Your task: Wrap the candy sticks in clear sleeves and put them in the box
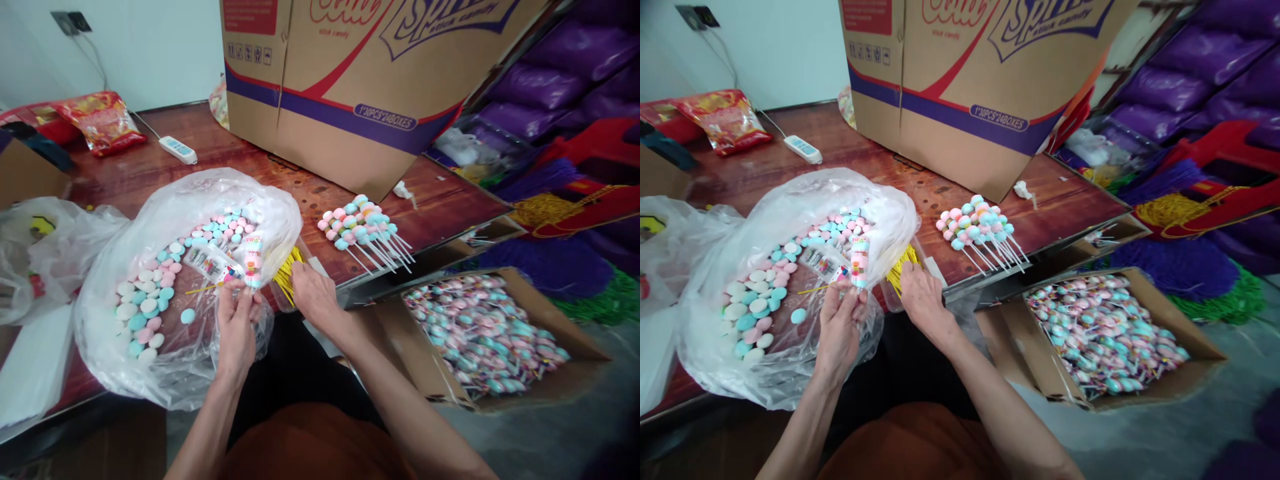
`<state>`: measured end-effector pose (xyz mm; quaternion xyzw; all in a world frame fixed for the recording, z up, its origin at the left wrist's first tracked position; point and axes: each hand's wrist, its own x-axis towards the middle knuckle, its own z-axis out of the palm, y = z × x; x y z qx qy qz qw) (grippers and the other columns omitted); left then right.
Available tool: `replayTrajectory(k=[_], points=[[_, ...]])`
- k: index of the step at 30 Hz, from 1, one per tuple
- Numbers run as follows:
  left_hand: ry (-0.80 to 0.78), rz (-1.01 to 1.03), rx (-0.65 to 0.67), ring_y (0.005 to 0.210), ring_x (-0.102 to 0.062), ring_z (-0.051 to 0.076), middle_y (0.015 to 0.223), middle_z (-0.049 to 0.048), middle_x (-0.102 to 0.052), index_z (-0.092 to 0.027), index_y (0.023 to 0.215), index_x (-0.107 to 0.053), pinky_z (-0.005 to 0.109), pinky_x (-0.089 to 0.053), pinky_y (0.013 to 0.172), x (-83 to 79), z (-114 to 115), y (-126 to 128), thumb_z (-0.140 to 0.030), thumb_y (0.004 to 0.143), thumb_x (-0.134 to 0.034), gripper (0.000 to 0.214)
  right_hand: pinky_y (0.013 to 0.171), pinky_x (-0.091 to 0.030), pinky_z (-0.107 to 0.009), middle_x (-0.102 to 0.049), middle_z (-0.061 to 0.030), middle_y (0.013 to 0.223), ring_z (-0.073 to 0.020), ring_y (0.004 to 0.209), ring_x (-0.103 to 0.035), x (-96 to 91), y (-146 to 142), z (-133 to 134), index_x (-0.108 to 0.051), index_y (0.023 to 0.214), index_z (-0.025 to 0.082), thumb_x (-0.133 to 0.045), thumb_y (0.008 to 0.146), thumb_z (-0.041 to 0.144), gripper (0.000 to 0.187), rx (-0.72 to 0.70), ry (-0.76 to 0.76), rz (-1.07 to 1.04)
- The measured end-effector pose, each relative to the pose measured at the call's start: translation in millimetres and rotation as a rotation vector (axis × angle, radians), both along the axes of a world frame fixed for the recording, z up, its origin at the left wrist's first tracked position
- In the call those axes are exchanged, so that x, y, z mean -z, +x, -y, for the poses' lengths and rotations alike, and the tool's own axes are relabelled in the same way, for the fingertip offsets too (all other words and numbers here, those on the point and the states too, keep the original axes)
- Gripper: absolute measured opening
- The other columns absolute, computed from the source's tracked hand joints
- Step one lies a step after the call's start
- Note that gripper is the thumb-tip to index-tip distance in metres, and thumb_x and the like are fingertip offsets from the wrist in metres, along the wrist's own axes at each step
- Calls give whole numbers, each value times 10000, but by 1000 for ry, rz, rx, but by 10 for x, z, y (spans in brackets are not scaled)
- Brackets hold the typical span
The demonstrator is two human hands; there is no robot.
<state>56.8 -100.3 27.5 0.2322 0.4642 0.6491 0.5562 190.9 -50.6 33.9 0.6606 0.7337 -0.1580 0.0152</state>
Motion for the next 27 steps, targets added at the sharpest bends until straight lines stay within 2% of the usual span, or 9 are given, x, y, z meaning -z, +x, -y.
replayTrajectory(k=[4, 10, 13, 17, 19, 22, 24, 27], points=[[5, 6, -17, 499, -382, 48, 656, -39, -606, -225, 909, -537, 151, -278, 481, 18, -24, -1, -271, 768, -764, 271, 739, -412, -287, -702, -86, 1087, -225, 953, -664, -23, 102, -7, -606, 1205, 197, -337, 1044, 208, 314, 1, -5, -38], [35, 14, -9, 509, -422, 49, 671, -38, -601, -218, 866, -573, 164, -293, 486, 5, -49, 25, -251, 765, -779, 232, 645, -339, -276, -682, -62, 1027, -193, 862, -626, -127, 190, 12, -670, 1068, 212, -338, 1028, 167, 337, 26, 34, -57], [25, 26, 0, 508, -419, 55, 665, -35, -607, -220, 863, -576, 170, -291, 485, -2, -52, 30, -254, 753, -788, 242, 617, -325, -271, -642, -55, 1059, -173, 814, -597, -111, 205, 4, -690, 1041, 230, -360, 1035, 225, 329, 59, 76, -64], [20, 31, 7, 512, -401, 58, 671, -32, -613, -222, 867, -574, 175, -293, 496, 2, -60, 36, -269, 745, -799, 261, 625, -347, -265, -639, -54, 1002, -165, 779, -571, -57, 275, 12, -707, 991, 209, -455, 999, 242, 254, 124, 129, -111], [29, 32, 14, 519, -390, 62, 673, -31, -610, -222, 869, -578, 181, -293, 503, 0, -66, 43, -275, 746, -803, 262, 655, -374, -261, -646, -51, 937, -168, 788, -571, -42, 334, 53, -705, 918, 189, -490, 974, 237, 228, 160, 220, -256], [33, 34, 67, 532, -380, 71, 695, -18, -618, -223, 873, -590, 195, -296, 517, -15, -68, 70, -293, 775, -789, 232, 695, -423, -248, -643, -23, 807, -158, 761, -574, -34, 377, 166, -676, 813, 181, -522, 948, 264, 221, 147, 314, -695], [24, 46, 109, 548, -394, 78, 698, -15, -604, -221, 874, -599, 204, -299, 525, -25, -58, 101, -299, 782, -784, 221, 682, -441, -237, -637, 3, 745, -141, 708, -569, -27, 337, 247, -661, 782, 184, -554, 936, 293, 217, 88, 269, -964], [24, 46, 158, 557, -388, 85, 647, -49, -504, -218, 882, -616, 212, -312, 534, -21, -26, 152, -279, 758, -795, 226, 647, -450, -232, -631, 21, 699, -126, 653, -566, 5, 192, 319, -655, 751, 184, -595, 909, 304, 207, 61, 166, -1134]])
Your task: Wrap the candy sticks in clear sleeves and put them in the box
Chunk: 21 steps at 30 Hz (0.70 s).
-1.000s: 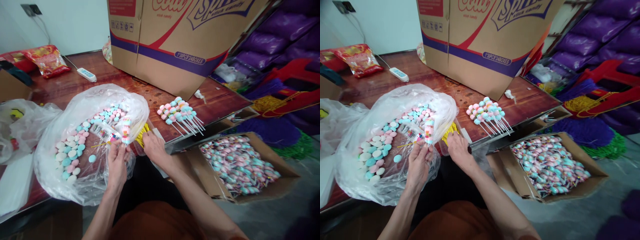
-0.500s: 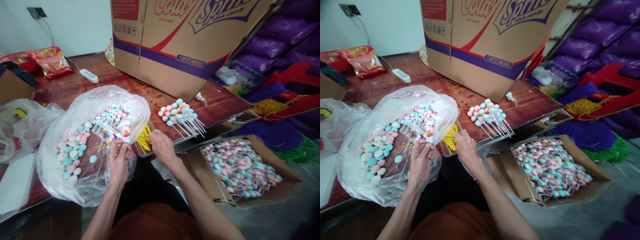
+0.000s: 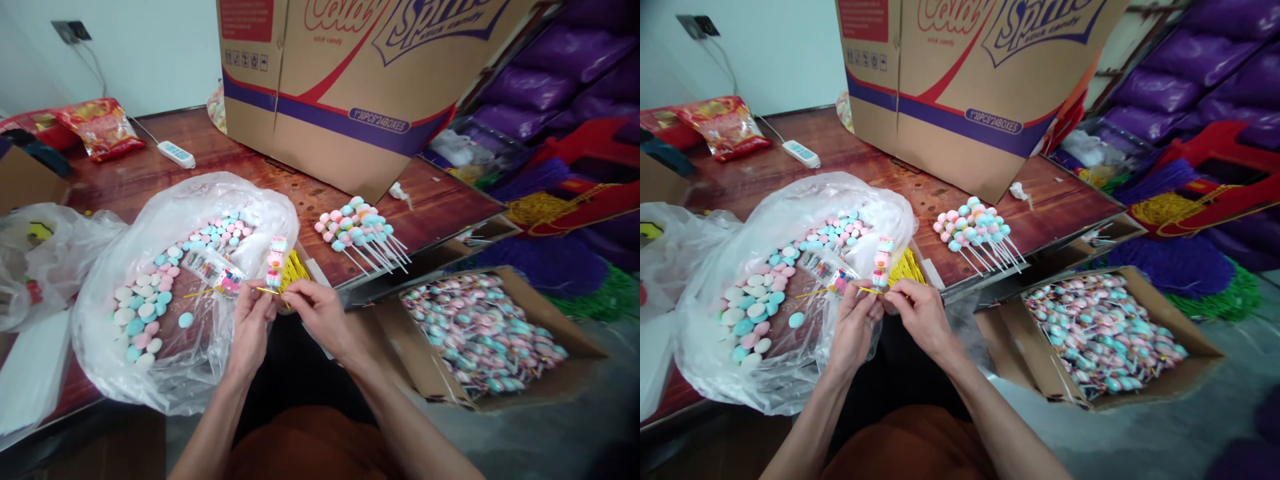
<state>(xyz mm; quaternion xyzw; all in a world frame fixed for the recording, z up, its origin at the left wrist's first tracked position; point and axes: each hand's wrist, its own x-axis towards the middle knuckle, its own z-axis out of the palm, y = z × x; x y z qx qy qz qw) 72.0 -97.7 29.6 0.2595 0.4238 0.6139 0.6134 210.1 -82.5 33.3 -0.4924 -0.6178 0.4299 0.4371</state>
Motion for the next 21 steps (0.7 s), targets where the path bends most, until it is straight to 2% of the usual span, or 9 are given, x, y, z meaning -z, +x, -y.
replayTrajectory(k=[3, 6, 11, 14, 16, 19, 21], points=[[45, -75, 47, 580, -378, 82, 680, -48, -490, -203, 899, -639, 210, -328, 547, 36, 32, 29, -288, 792, -775, 193, 594, -458, -232, -621, 24, 647, -123, 592, -569, 47, -133, 1, -640, 726, 182, -617, 877, 318, 204, 51, -79, -87], [75, -133, 39, 582, -383, 75, 698, -34, -524, -189, 858, -628, 201, -320, 533, 74, 36, 34, -340, 825, -764, 206, 586, -466, -239, -613, 23, 637, -124, 569, -567, 77, -181, -6, -618, 728, 188, -613, 878, 335, 210, 82, -80, -113], [-32, 33, 6, 521, -364, 44, 644, -26, -554, -170, 771, -574, 165, -285, 487, 34, -8, 34, -347, 748, -830, 311, 626, -470, -252, -588, 8, 718, -133, 637, -561, 93, -137, 36, -575, 788, 200, -554, 914, 345, 193, 1, -87, -161], [-155, 210, 119, 478, -282, 16, 620, -38, -527, -161, 771, -545, 129, -223, 441, -49, -22, 16, -289, 698, -855, 344, 613, -446, -240, -522, 23, 720, -124, 637, -513, 87, -92, 68, -525, 797, 206, -557, 920, 352, 193, -2, -106, -201], [-208, 325, 231, 465, -217, 7, 607, -63, -468, -160, 787, -533, 109, -177, 412, -108, -16, -9, -255, 686, -860, 355, 652, -459, -249, -512, 18, 749, -131, 680, -512, 57, -62, 84, -502, 812, 210, -528, 947, 345, 192, -31, -64, -177], [-261, 461, 376, 471, -170, 9, 603, -89, -368, -160, 800, -522, 86, -135, 392, -178, 11, -53, -232, 681, -864, 369, 830, -493, -303, -572, -46, 941, -170, 882, -568, -13, -16, 87, -511, 874, 205, -461, 985, 309, 160, -84, 87, -99], [-268, 482, 437, 471, -153, 16, 597, -97, -313, -164, 806, -520, 82, -117, 386, -206, 31, -69, -241, 689, -861, 368, 917, -486, -334, -588, -86, 1063, -193, 994, -576, -44, 13, 73, -526, 933, 201, -430, 993, 288, 143, -115, 182, -35]])
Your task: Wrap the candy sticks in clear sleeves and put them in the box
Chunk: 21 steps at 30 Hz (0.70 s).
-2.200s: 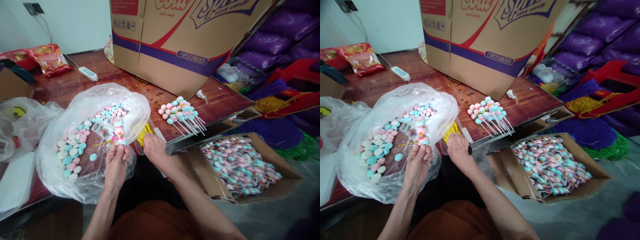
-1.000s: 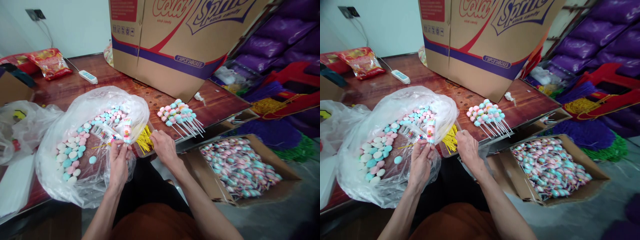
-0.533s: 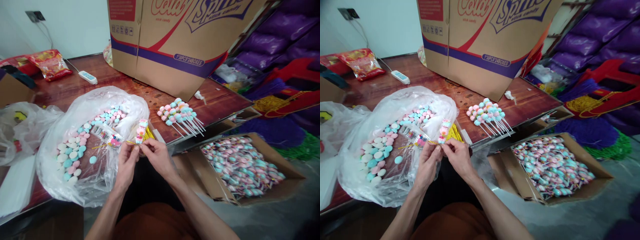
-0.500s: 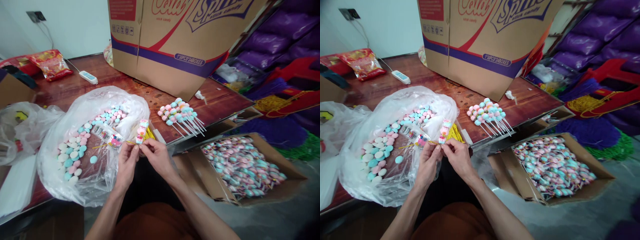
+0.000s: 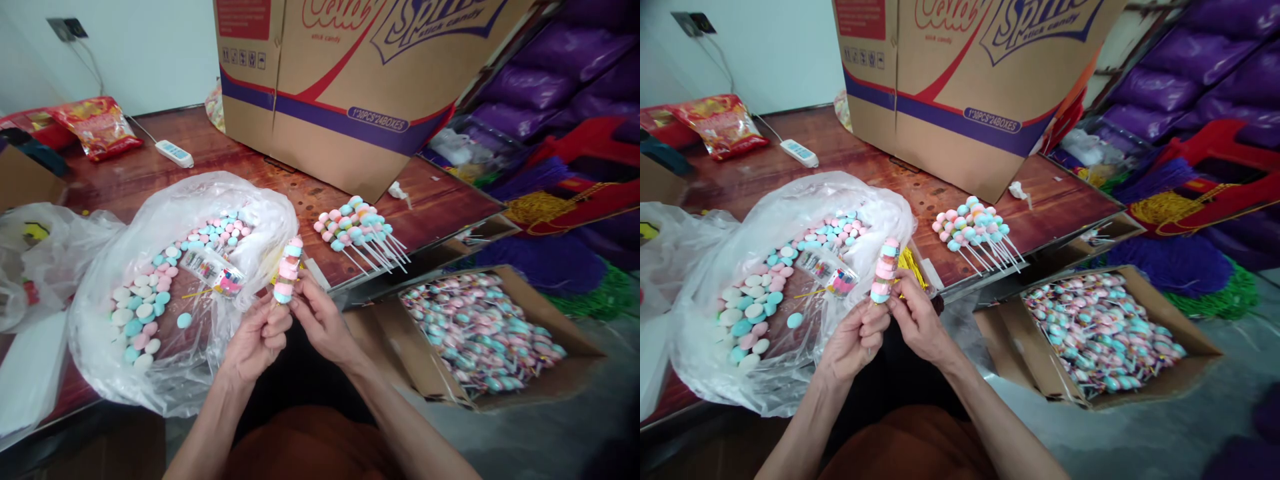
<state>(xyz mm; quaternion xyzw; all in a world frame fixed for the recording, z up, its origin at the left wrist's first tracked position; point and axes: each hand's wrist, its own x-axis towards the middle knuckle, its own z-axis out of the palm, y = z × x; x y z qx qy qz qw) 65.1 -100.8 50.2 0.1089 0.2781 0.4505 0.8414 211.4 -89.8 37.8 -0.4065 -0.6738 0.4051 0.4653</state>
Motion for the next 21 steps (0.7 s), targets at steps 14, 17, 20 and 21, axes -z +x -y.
replayTrajectory(k=[14, 17, 20, 21], points=[[309, -646, -354, 642, -519, 106, 730, 13, -638, -167, 913, -759, 200, -415, 575, 164, 69, 141, -333, 751, -831, 243, 649, -496, -277, -591, -20, 821, -153, 672, -569, -33, -7, -7, -489, 936, 220, -401, 961, 268, 104, 60, -120, 173], [123, -444, -323, 533, -425, 51, 643, -17, -592, -146, 829, -734, 156, -346, 483, 147, 4, 89, -299, 637, -912, 303, 476, -427, -229, -508, 54, 662, -98, 455, -452, 31, -39, 19, -426, 817, 241, -423, 987, 334, 194, 40, -300, -1], [-73, -254, -289, 527, -437, 33, 640, -24, -585, -131, 773, -690, 124, -340, 456, 105, -56, 37, -192, 522, -963, 376, 598, -519, -259, -610, 8, 731, -133, 611, -605, 71, -66, 67, -510, 841, 225, -448, 999, 297, 184, 159, -133, 18], [-112, -225, -282, 534, -454, 33, 653, -21, -589, -125, 775, -686, 115, -340, 449, 93, -68, 26, -166, 513, -963, 384, 691, -550, -287, -662, -31, 815, -159, 747, -660, 74, -66, 79, -567, 887, 214, -449, 999, 265, 171, 197, -7, 65]])
